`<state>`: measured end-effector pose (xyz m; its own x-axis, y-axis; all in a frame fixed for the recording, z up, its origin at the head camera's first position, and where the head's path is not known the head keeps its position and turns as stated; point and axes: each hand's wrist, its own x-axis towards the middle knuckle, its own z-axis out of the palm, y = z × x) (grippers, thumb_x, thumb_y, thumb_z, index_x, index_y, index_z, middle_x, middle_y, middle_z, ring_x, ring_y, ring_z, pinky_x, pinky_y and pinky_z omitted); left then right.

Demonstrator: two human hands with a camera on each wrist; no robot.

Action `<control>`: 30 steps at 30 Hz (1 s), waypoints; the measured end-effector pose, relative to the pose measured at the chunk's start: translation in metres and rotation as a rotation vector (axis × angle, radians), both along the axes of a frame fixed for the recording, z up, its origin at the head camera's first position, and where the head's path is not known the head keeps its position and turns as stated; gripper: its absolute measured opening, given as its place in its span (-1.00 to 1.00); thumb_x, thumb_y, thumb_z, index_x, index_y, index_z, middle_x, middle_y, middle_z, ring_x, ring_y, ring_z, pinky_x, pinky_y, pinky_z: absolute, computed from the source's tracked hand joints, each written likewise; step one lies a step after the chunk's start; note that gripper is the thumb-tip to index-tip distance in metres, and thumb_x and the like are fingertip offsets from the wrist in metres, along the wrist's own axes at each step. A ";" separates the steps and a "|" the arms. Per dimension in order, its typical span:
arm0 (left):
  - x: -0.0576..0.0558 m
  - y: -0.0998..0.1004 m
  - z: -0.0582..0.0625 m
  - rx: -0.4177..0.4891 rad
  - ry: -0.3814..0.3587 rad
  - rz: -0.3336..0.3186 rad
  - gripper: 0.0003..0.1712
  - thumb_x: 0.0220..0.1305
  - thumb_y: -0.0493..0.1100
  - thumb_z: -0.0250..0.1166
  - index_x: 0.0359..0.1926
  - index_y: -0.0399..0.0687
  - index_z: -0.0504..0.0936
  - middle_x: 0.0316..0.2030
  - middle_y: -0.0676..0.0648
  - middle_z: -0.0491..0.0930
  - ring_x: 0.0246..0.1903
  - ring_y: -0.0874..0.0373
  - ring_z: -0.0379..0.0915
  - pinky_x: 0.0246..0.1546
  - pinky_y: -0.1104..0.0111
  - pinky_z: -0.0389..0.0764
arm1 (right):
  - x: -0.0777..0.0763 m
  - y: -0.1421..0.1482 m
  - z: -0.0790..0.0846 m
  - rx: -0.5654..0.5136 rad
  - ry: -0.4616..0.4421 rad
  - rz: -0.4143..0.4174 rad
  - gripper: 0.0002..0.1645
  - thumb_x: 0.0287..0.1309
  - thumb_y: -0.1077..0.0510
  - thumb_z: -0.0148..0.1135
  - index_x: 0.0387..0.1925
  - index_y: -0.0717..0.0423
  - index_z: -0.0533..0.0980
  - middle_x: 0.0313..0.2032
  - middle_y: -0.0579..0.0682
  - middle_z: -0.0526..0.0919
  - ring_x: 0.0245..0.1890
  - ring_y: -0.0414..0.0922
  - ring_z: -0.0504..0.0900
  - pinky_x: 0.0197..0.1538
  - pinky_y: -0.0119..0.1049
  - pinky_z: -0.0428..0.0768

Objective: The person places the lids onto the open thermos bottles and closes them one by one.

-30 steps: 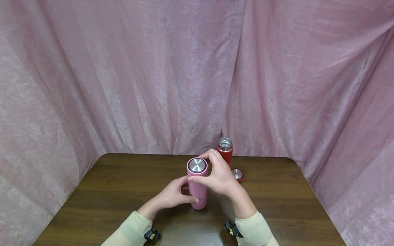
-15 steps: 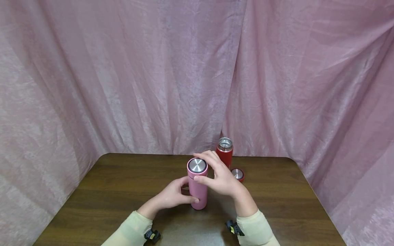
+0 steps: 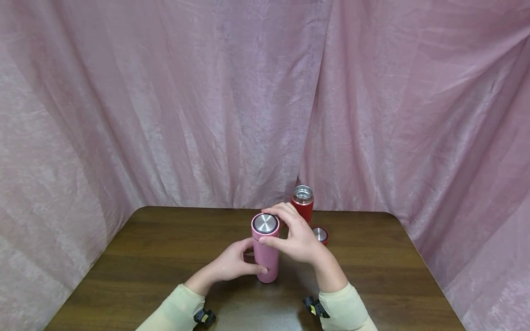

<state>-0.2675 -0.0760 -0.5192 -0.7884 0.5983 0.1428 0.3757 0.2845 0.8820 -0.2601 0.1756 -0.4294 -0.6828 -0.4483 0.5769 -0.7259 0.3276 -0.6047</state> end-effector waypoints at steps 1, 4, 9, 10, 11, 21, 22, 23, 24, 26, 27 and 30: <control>0.000 0.000 0.000 0.000 0.001 0.001 -0.31 0.24 0.01 0.72 0.36 0.24 0.66 0.18 0.23 0.74 0.22 0.19 0.67 0.20 0.30 0.71 | 0.000 0.000 0.000 0.000 0.004 -0.007 -0.27 0.14 0.04 0.74 0.33 -0.06 0.65 0.18 -0.12 0.68 0.24 -0.08 0.58 0.29 -0.14 0.59; 0.001 0.000 0.001 0.000 0.003 0.002 -0.30 0.24 0.00 0.72 0.36 0.23 0.66 0.18 0.23 0.74 0.22 0.20 0.67 0.20 0.30 0.71 | 0.000 -0.001 0.000 -0.006 0.011 -0.025 -0.27 0.10 0.02 0.78 0.29 -0.07 0.66 0.16 -0.13 0.69 0.23 -0.09 0.59 0.28 -0.13 0.59; 0.002 0.001 0.002 0.001 0.007 0.005 -0.30 0.23 0.00 0.73 0.36 0.21 0.66 0.18 0.22 0.74 0.22 0.19 0.67 0.20 0.31 0.71 | 0.002 -0.004 -0.001 -0.018 0.004 -0.055 -0.28 0.05 0.00 0.81 0.23 -0.05 0.66 0.14 -0.14 0.68 0.21 -0.10 0.60 0.28 -0.28 0.57; 0.002 0.000 0.002 0.001 0.010 0.007 -0.30 0.23 0.00 0.73 0.35 0.21 0.66 0.17 0.22 0.74 0.22 0.19 0.67 0.20 0.31 0.71 | 0.002 -0.004 -0.001 -0.019 -0.003 -0.062 -0.29 0.05 0.00 0.82 0.21 -0.05 0.66 0.13 -0.16 0.68 0.21 -0.11 0.60 0.27 -0.30 0.58; 0.002 0.000 0.001 0.001 0.012 0.007 -0.30 0.22 0.00 0.73 0.35 0.21 0.66 0.17 0.22 0.74 0.22 0.19 0.68 0.19 0.31 0.71 | 0.003 -0.005 -0.001 -0.020 -0.007 -0.068 -0.29 0.04 0.00 0.82 0.20 -0.05 0.66 0.13 -0.16 0.68 0.20 -0.12 0.60 0.27 -0.31 0.58; 0.001 -0.001 -0.002 -0.004 0.035 0.014 -0.29 0.21 0.04 0.74 0.34 0.23 0.66 0.16 0.21 0.75 0.21 0.16 0.69 0.18 0.31 0.71 | 0.008 -0.010 0.002 -0.014 -0.042 -0.129 -0.23 -0.08 -0.02 0.88 0.13 -0.04 0.62 0.07 -0.21 0.66 0.16 -0.16 0.61 0.21 -0.27 0.63; 0.001 -0.001 -0.002 -0.005 0.031 0.013 -0.28 0.21 0.05 0.74 0.35 0.24 0.66 0.16 0.21 0.75 0.21 0.16 0.68 0.18 0.30 0.71 | 0.008 -0.010 0.002 -0.012 -0.045 -0.130 -0.22 -0.08 -0.03 0.88 0.14 -0.04 0.61 0.07 -0.21 0.66 0.16 -0.16 0.61 0.21 -0.26 0.63; 0.001 -0.001 -0.003 -0.005 0.028 0.012 -0.28 0.21 0.05 0.74 0.35 0.24 0.65 0.16 0.21 0.75 0.22 0.15 0.68 0.19 0.30 0.71 | 0.009 -0.009 0.002 -0.009 -0.046 -0.130 -0.22 -0.08 -0.04 0.88 0.15 -0.05 0.61 0.08 -0.21 0.66 0.17 -0.16 0.60 0.22 -0.25 0.63; 0.001 -0.001 -0.003 -0.005 0.023 0.010 -0.28 0.22 0.04 0.73 0.35 0.24 0.65 0.17 0.21 0.74 0.22 0.15 0.68 0.19 0.30 0.71 | 0.009 -0.009 0.002 -0.004 -0.045 -0.127 -0.20 -0.07 -0.05 0.88 0.17 -0.06 0.61 0.10 -0.21 0.66 0.19 -0.16 0.59 0.23 -0.24 0.63; 0.001 -0.001 -0.003 -0.005 0.015 0.004 -0.28 0.23 0.04 0.73 0.36 0.23 0.65 0.18 0.21 0.74 0.23 0.15 0.67 0.20 0.30 0.70 | 0.008 -0.007 0.002 0.013 -0.036 -0.109 -0.16 -0.03 -0.06 0.85 0.26 -0.07 0.60 0.15 -0.20 0.65 0.23 -0.15 0.57 0.27 -0.20 0.61; 0.001 -0.001 -0.003 -0.002 0.012 0.001 -0.28 0.23 0.02 0.73 0.36 0.22 0.65 0.18 0.21 0.74 0.23 0.16 0.67 0.21 0.30 0.70 | 0.008 -0.006 0.002 0.022 -0.030 -0.092 -0.14 0.00 -0.06 0.84 0.32 -0.08 0.59 0.17 -0.19 0.64 0.26 -0.15 0.55 0.30 -0.18 0.60; 0.001 0.000 -0.002 0.003 0.000 -0.008 -0.28 0.24 0.01 0.72 0.37 0.21 0.65 0.19 0.20 0.73 0.24 0.18 0.67 0.21 0.31 0.70 | 0.006 -0.001 0.000 0.042 -0.014 -0.020 -0.10 0.14 -0.02 0.75 0.48 -0.08 0.54 0.25 -0.13 0.62 0.31 -0.11 0.52 0.35 -0.13 0.57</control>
